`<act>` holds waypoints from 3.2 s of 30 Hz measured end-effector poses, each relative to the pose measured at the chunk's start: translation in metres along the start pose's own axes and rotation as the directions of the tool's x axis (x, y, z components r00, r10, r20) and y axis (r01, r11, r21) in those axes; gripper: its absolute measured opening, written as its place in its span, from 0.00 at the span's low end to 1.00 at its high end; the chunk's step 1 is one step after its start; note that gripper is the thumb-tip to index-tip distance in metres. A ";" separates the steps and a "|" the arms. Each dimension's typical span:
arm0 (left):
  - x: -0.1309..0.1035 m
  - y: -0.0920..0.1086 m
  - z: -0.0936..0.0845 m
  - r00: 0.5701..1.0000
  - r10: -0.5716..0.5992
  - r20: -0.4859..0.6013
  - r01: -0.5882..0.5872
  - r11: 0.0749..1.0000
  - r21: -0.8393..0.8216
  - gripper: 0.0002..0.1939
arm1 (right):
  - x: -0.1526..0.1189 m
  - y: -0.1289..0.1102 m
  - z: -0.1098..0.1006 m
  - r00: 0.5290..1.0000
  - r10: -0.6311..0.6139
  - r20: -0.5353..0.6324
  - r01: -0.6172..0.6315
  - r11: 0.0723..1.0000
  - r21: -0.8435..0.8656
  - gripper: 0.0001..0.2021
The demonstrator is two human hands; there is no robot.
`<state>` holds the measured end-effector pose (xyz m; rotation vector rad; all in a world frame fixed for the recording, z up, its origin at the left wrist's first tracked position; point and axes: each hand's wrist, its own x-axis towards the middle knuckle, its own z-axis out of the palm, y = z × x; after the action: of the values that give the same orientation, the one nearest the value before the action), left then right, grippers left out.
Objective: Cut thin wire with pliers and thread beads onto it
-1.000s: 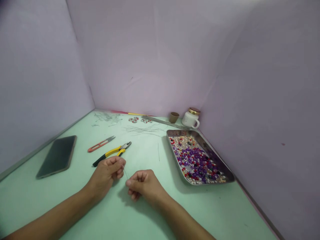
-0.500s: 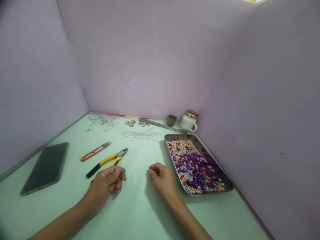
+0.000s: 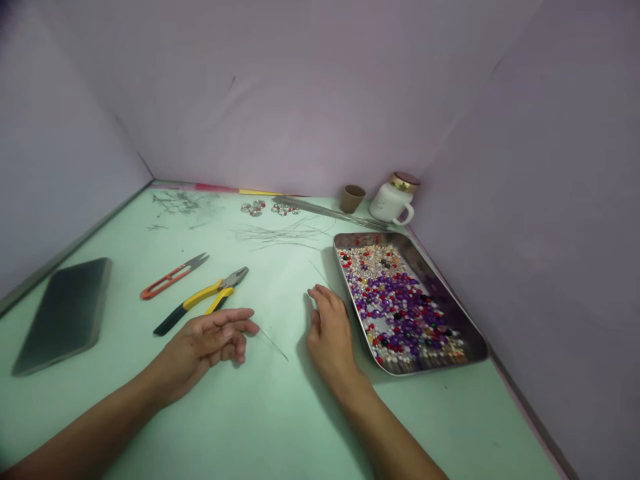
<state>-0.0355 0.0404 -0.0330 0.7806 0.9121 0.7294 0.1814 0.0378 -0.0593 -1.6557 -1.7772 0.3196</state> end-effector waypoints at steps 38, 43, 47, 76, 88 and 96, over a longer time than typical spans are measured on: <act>0.000 -0.015 0.005 0.995 0.100 -0.002 -0.099 0.988 0.117 0.20 | 0.028 -0.046 -0.019 0.995 -0.012 0.096 -0.006 0.983 0.186 0.10; -0.002 -0.021 0.003 0.986 0.166 -0.018 -0.158 0.959 0.237 0.13 | 0.047 -0.054 -0.014 0.990 0.016 0.142 -0.039 0.986 0.163 0.08; -0.015 -0.011 -0.006 0.780 0.624 0.049 -0.469 0.530 0.707 0.09 | 0.042 -0.053 -0.021 0.969 0.048 0.241 -0.045 0.999 -0.017 0.07; -0.024 0.022 -0.001 0.891 0.430 -0.147 0.220 -0.124 0.968 0.12 | -0.020 -0.018 -0.027 0.932 -0.027 0.361 0.148 0.938 -0.312 0.09; -0.026 0.008 -0.002 0.926 0.332 0.179 -0.108 -0.219 0.970 0.17 | -0.018 -0.019 -0.027 0.925 -0.045 0.377 0.118 0.977 -0.175 0.12; -0.027 0.004 -0.011 0.942 0.251 0.221 -0.087 -0.455 0.886 0.29 | -0.019 -0.013 -0.022 0.945 -0.070 0.319 0.118 0.984 -0.134 0.09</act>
<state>-0.0576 0.0233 -0.0228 2.7202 1.4816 -0.1083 0.1838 0.0117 -0.0413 -1.6897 -2.1574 0.4324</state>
